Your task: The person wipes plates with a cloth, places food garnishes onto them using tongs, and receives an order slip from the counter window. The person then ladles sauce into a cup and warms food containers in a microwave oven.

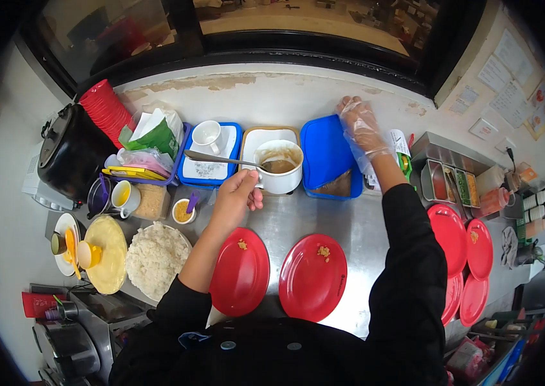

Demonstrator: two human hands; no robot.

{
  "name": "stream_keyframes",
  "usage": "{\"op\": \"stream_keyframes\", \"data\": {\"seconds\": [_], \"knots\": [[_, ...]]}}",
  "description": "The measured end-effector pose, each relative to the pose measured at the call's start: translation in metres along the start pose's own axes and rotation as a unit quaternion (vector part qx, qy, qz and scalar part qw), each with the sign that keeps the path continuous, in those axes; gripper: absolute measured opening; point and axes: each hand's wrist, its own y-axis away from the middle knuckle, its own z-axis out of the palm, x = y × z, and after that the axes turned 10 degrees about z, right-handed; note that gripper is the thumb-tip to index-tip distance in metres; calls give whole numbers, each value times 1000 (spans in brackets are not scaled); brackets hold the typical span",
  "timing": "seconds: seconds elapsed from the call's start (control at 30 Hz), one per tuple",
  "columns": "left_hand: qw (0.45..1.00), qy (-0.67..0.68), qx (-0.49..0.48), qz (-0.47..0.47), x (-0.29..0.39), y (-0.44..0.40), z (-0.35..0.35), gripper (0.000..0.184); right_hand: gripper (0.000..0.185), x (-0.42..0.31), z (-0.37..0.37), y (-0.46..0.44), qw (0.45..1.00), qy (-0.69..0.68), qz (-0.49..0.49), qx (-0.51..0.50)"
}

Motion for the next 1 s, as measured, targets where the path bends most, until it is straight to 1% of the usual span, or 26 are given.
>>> {"op": "stream_keyframes", "data": {"seconds": [0.03,0.1,0.13,0.2,0.3,0.33,0.43,0.5,0.53,0.6,0.63,0.67,0.7,0.73,0.8,0.83,0.87,0.9,0.93,0.97,1.0], "knots": [[1000,-8,-1,-1,-1,3,-3,29,12,1,-6,2,1000,-2,0,-4],[1000,-12,-3,-3,-5,6,-5,29,12,9,-20,5,999,-36,-39,4],[1000,-11,-3,-6,-7,8,-7,29,12,12,-28,6,999,-33,-39,3],[1000,-9,-3,-7,-13,13,-6,29,15,17,-48,8,996,-56,-44,-47],[999,-22,-43,-9,-41,30,-7,28,14,21,-71,18,996,-64,-53,-21],[999,-21,-44,-11,-50,36,-6,28,14,21,-76,24,996,-63,-54,-23],[996,5,-40,-75,-85,52,3,28,14,20,-90,43,995,-92,-48,-6],[995,-1,-36,-91,-113,57,8,29,24,22,-98,52,984,-83,-85,-132],[994,-8,-32,-108,-128,58,9,29,24,22,-103,57,984,-82,-86,-131],[995,-18,-44,-91,-147,59,11,29,28,21,-117,68,982,-122,-74,-121],[994,-22,-23,-106,-153,59,15,29,28,22,-125,74,983,-120,-75,-120],[992,-27,-1,-121,-159,58,17,29,27,22,-133,81,988,-124,-45,-78],[992,-26,-1,-120,-166,58,19,29,26,22,-138,88,991,-128,-16,-36],[994,-24,-4,-104,-172,58,19,30,26,23,-139,99,991,-128,-17,-36],[996,-22,-7,-86,-176,63,19,32,26,24,-140,122,984,-159,73,11],[991,-2,-15,-135,-171,68,18,34,26,20,-143,132,985,-158,72,11],[983,17,-23,-184,-165,72,15,36,25,14,-147,141,973,-187,135,5],[982,17,-22,-185,-152,77,11,36,23,8,-150,152,957,-214,197,-2],[971,-70,-59,-223,-131,82,8,37,23,2,-147,166,956,-215,198,-4],[948,-156,-95,-259,-112,86,7,38,21,-6,-135,182,943,-216,254,-2],[948,-157,-96,-259,-98,88,9,38,19,-13,-124,197,926,-215,310,-1]]}}
